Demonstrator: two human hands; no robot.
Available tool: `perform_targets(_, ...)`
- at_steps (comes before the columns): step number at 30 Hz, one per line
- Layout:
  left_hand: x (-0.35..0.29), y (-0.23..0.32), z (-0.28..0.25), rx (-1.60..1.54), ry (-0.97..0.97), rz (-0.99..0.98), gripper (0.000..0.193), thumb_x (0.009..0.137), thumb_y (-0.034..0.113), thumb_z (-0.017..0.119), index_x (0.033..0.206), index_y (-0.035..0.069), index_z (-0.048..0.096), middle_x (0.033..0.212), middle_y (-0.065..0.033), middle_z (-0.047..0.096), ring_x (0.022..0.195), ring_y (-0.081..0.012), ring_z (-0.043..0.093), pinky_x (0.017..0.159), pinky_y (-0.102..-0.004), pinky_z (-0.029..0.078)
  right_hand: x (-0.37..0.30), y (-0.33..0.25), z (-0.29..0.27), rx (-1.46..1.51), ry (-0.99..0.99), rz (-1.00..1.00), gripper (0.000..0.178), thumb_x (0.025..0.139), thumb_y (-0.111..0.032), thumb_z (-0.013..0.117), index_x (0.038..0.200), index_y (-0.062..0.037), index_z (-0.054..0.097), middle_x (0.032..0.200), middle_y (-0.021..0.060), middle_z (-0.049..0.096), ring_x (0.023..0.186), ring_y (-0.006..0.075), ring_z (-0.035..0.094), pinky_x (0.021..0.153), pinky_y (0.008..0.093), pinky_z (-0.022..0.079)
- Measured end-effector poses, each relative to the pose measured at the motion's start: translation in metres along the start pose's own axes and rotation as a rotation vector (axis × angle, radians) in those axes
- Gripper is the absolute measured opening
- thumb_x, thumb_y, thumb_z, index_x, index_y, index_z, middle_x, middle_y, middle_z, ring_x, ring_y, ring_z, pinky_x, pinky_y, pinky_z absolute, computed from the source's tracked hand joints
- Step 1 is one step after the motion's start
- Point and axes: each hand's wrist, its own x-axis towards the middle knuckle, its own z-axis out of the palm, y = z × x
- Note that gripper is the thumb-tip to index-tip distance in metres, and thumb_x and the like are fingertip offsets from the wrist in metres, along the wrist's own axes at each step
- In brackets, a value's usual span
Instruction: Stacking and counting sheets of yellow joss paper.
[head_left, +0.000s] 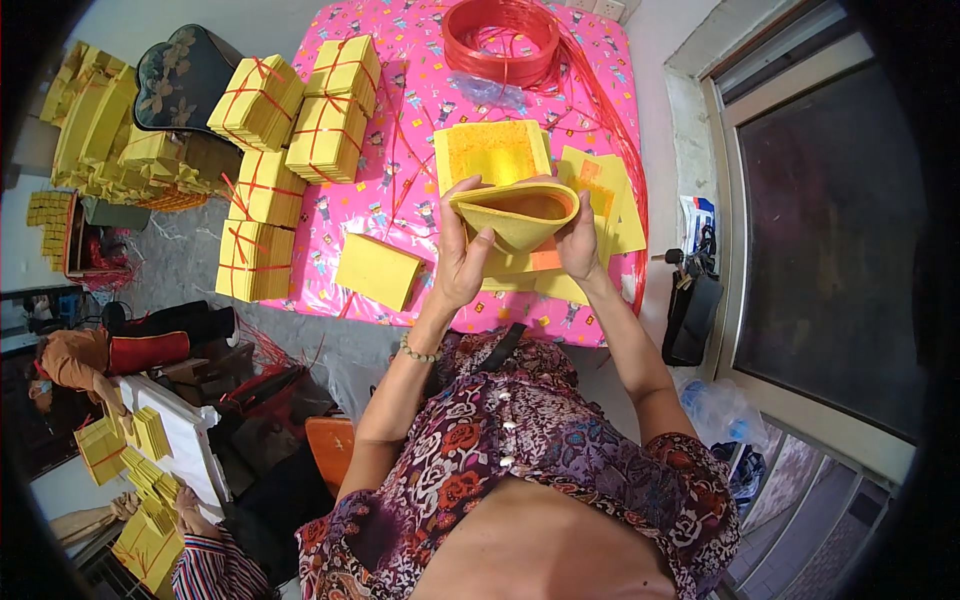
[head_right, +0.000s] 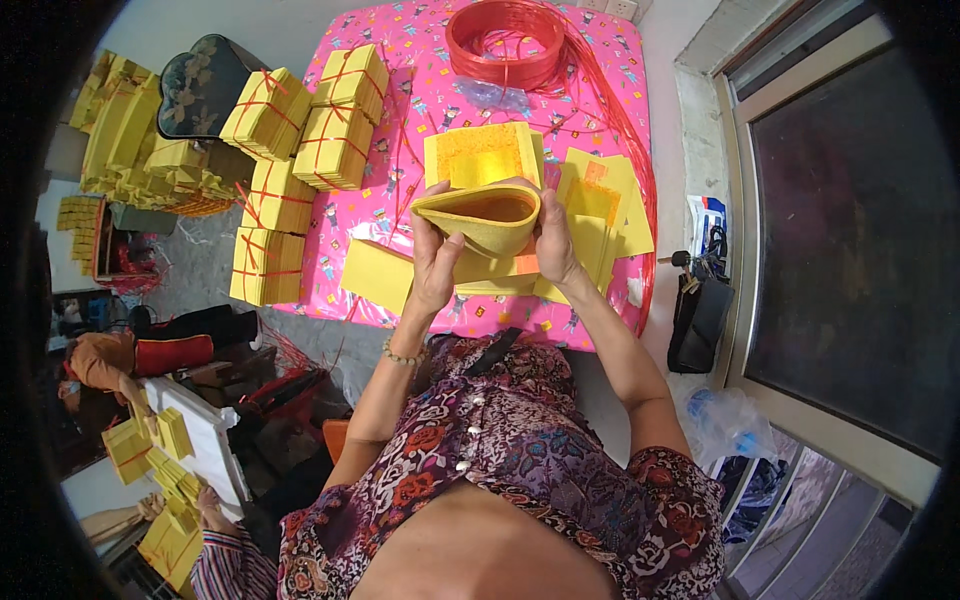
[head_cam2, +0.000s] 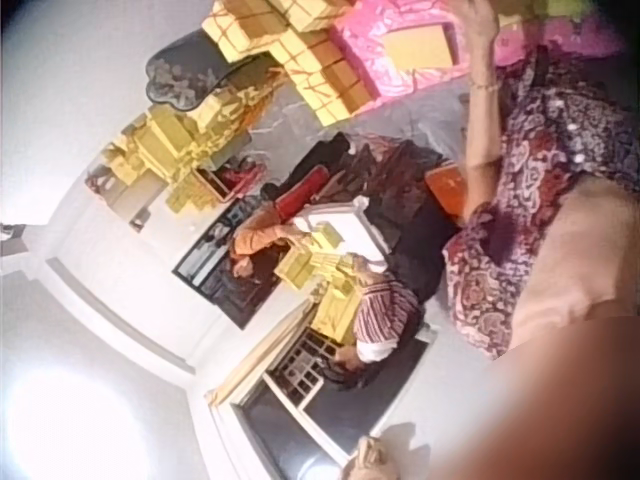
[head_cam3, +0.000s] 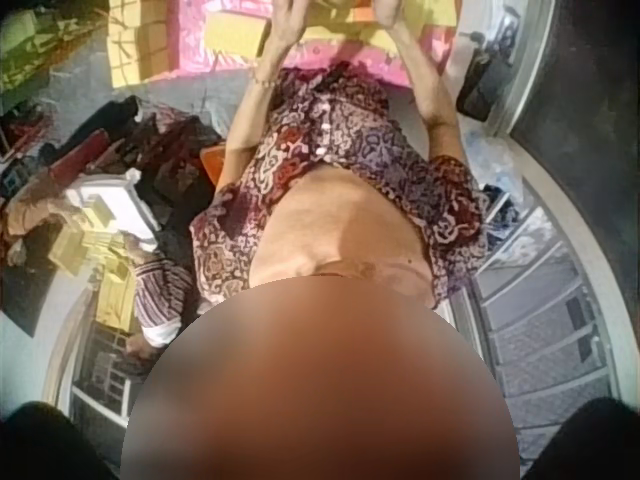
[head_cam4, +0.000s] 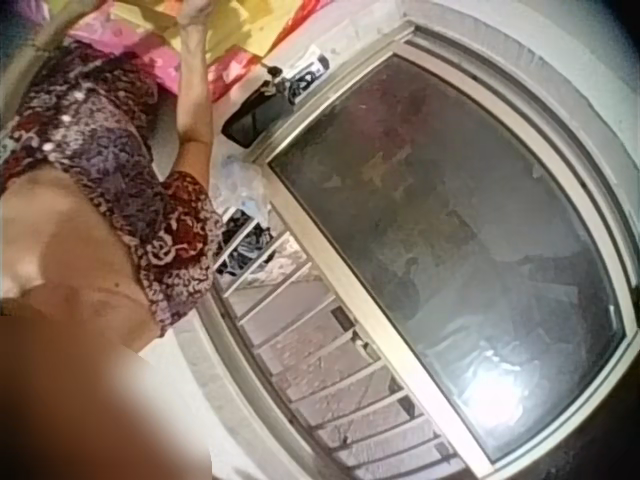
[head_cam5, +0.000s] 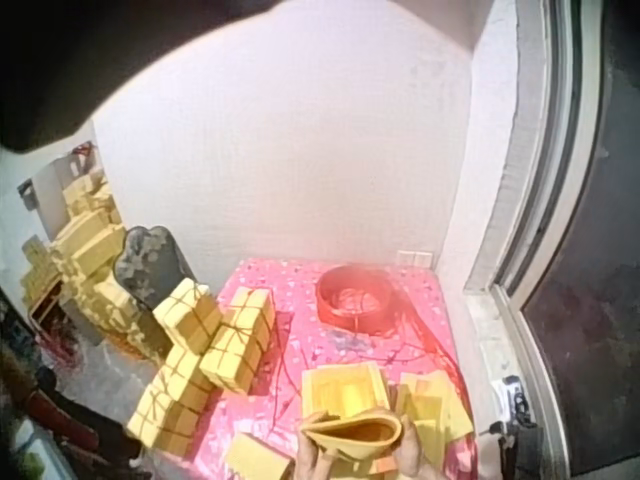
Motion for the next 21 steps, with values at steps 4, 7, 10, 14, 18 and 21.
perform_targets(4, 0.001, -0.003, -0.001, 0.000, 0.001, -0.004, 0.052, 0.092, 0.010, 0.047, 0.139, -0.003, 0.030, 0.129, -0.0157, 0.042, 0.123, -0.0225, 0.042, 0.106, -0.0349, 0.032, 0.001, -0.005, 0.003, -0.023, -0.035, -0.038, 0.065, 0.102, -0.052, 0.019, 0.126, -0.0027, 0.054, 0.120, 0.0067, 0.060, 0.116, 0.0171, 0.053, 0.102, 0.0338, 0.037)
perform_targets(7, 0.002, 0.000, 0.000, -0.038, -0.009, -0.016, 0.048, 0.093, 0.009, 0.047, 0.138, -0.003, 0.031, 0.126, -0.0143, 0.045, 0.119, -0.0214, 0.044, 0.102, -0.0335, 0.034, 0.000, -0.005, 0.002, -0.031, -0.012, -0.023, 0.065, 0.102, -0.052, 0.019, 0.126, -0.0019, 0.053, 0.120, 0.0072, 0.060, 0.116, 0.0174, 0.053, 0.103, 0.0340, 0.037)
perform_targets(10, 0.001, -0.003, -0.001, -0.008, 0.001, 0.001, 0.045, 0.094, 0.008, 0.047, 0.135, -0.003, 0.033, 0.119, -0.0128, 0.049, 0.112, -0.0201, 0.048, 0.097, -0.0325, 0.038, 0.007, -0.012, 0.010, -0.194, 0.061, -0.106, 0.069, 0.101, -0.055, 0.020, 0.125, 0.0009, 0.052, 0.117, 0.0095, 0.060, 0.112, 0.0186, 0.055, 0.100, 0.0332, 0.039)
perform_targets(14, 0.001, -0.005, 0.000, 0.057, 0.042, 0.043, 0.041, 0.094, 0.008, 0.048, 0.131, -0.003, 0.036, 0.111, -0.0126, 0.052, 0.104, -0.0185, 0.051, 0.090, -0.0312, 0.042, 0.015, -0.046, 0.012, -0.485, 0.007, -0.372, 0.062, 0.097, -0.050, 0.043, 0.131, 0.0019, 0.046, 0.118, 0.0134, 0.059, 0.112, 0.0223, 0.057, 0.099, 0.0355, 0.042)
perform_targets(18, 0.003, -0.003, 0.001, 0.006, 0.016, 0.035, 0.040, 0.094, 0.008, 0.048, 0.131, -0.003, 0.036, 0.111, -0.0130, 0.052, 0.102, -0.0178, 0.051, 0.088, -0.0305, 0.043, 0.014, -0.057, 0.015, -0.717, -0.072, -0.427, 0.064, 0.087, -0.033, 0.069, 0.133, 0.0012, 0.042, 0.116, 0.0151, 0.060, 0.112, 0.0234, 0.058, 0.096, 0.0374, 0.046)
perform_targets(21, 0.003, 0.000, 0.004, 0.013, 0.021, 0.020, 0.039, 0.095, 0.007, 0.048, 0.131, -0.003, 0.036, 0.108, -0.0118, 0.052, 0.099, -0.0173, 0.051, 0.086, -0.0303, 0.043, 0.011, -0.044, 0.013, -0.838, 0.009, -0.396, 0.077, 0.074, -0.017, 0.082, 0.135, 0.0001, 0.038, 0.112, 0.0153, 0.060, 0.109, 0.0230, 0.059, 0.092, 0.0366, 0.049)
